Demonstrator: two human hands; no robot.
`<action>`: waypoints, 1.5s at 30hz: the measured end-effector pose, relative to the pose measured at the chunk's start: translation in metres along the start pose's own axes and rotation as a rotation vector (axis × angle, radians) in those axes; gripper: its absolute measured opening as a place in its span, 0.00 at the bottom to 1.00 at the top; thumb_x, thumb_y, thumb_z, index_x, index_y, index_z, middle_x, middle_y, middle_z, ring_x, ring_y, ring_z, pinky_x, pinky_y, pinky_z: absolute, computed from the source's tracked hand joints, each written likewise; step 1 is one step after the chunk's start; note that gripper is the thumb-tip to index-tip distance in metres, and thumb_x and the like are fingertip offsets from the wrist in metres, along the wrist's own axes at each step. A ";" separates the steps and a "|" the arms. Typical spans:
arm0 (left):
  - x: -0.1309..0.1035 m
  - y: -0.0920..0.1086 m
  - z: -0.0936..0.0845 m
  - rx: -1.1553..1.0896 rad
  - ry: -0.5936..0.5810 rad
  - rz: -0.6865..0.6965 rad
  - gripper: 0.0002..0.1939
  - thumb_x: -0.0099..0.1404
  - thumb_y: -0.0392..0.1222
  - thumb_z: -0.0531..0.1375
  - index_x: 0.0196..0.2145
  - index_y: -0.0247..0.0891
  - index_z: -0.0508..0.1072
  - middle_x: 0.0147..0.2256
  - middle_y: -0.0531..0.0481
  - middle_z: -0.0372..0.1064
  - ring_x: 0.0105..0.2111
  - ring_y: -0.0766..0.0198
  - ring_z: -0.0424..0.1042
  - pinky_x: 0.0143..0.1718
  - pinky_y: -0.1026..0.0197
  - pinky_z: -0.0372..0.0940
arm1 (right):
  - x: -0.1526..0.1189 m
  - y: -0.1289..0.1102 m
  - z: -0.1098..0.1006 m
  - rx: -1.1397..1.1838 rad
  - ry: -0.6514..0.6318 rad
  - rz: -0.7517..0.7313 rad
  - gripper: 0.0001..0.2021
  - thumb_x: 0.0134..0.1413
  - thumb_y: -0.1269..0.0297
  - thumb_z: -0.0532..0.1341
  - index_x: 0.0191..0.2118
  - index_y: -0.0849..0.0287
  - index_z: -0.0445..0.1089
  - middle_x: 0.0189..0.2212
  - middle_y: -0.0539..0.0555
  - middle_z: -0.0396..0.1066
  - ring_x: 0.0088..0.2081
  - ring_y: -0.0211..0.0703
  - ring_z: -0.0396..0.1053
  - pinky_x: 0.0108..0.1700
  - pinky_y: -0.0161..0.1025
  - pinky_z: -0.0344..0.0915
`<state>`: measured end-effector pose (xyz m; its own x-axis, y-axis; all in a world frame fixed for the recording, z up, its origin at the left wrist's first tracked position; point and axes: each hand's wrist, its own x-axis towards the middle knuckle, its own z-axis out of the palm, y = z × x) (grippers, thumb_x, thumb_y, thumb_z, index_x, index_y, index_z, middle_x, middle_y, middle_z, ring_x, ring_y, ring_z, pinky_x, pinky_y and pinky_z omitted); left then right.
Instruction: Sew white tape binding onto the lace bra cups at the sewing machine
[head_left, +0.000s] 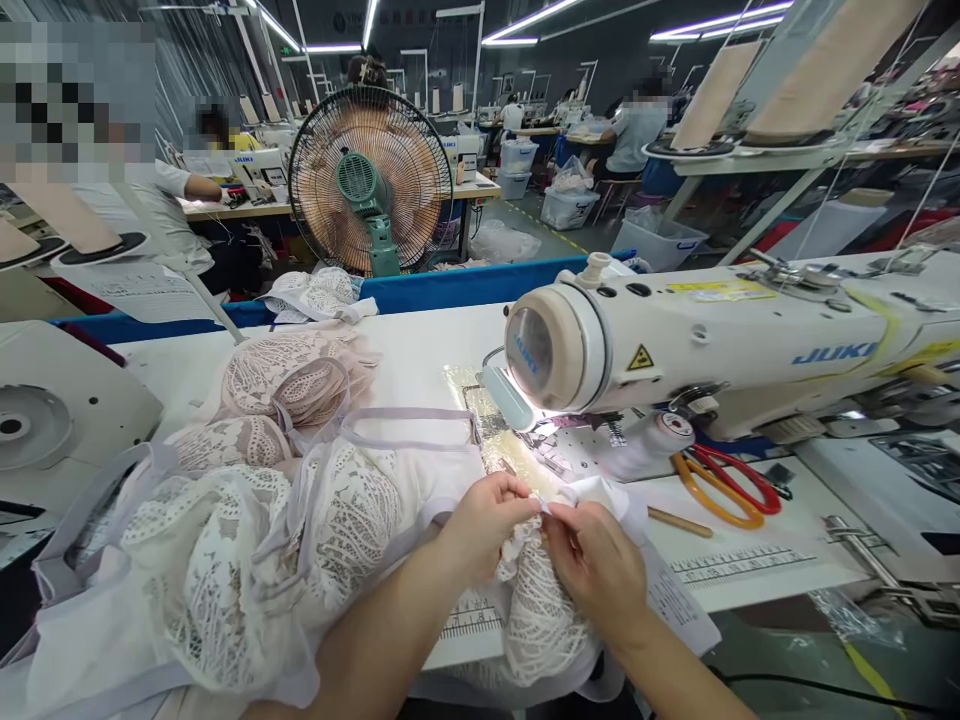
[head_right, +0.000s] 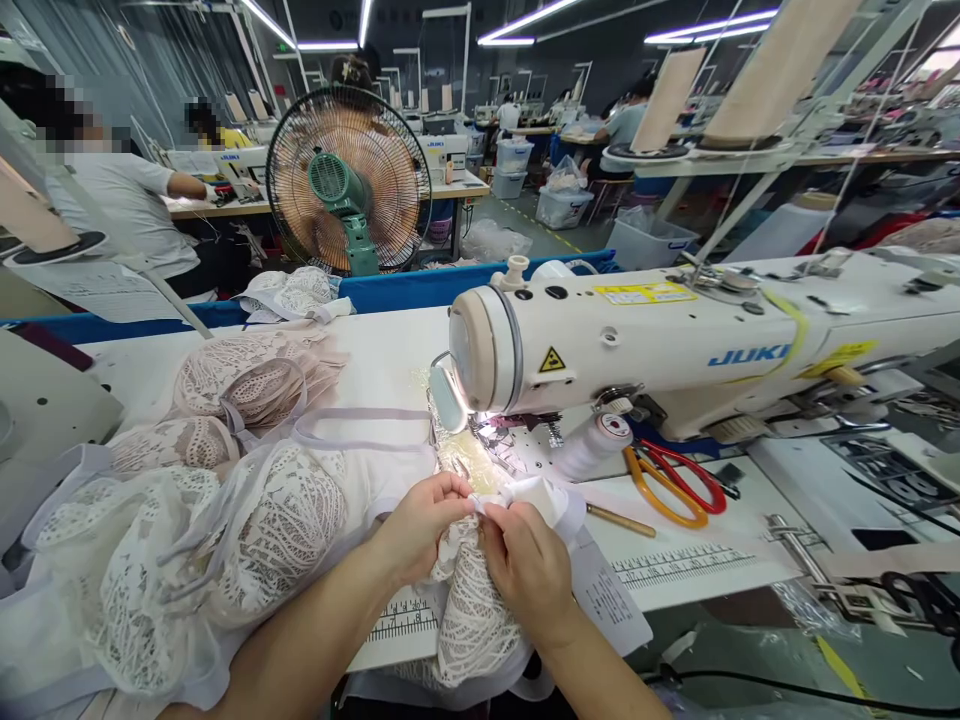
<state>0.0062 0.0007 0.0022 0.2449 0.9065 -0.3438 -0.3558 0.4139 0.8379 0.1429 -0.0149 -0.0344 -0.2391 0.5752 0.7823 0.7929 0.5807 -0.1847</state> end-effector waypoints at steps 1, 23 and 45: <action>0.000 0.000 0.000 0.011 -0.009 0.008 0.11 0.44 0.37 0.63 0.24 0.34 0.64 0.19 0.57 0.58 0.22 0.73 0.56 0.25 0.67 0.51 | 0.000 0.000 0.000 0.004 0.008 -0.002 0.06 0.52 0.73 0.56 0.37 0.58 0.63 0.20 0.48 0.61 0.21 0.35 0.59 0.23 0.33 0.57; 0.003 -0.009 -0.002 0.112 -0.012 0.130 0.14 0.44 0.43 0.64 0.21 0.35 0.62 0.19 0.57 0.57 0.21 0.73 0.55 0.25 0.67 0.50 | -0.001 0.001 -0.003 0.354 -0.138 0.417 0.08 0.51 0.63 0.57 0.37 0.57 0.59 0.26 0.50 0.68 0.25 0.38 0.70 0.26 0.35 0.68; -0.012 -0.007 -0.001 0.876 -0.075 0.726 0.08 0.58 0.38 0.54 0.31 0.40 0.73 0.27 0.50 0.66 0.31 0.62 0.63 0.35 0.62 0.57 | 0.064 0.006 -0.072 0.259 -0.341 0.160 0.14 0.56 0.61 0.48 0.27 0.57 0.68 0.34 0.56 0.70 0.41 0.45 0.66 0.42 0.44 0.63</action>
<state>0.0042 -0.0132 0.0004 0.3017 0.8890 0.3445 0.3092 -0.4330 0.8467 0.1721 -0.0160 0.0576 -0.3304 0.8011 0.4991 0.6789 0.5691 -0.4639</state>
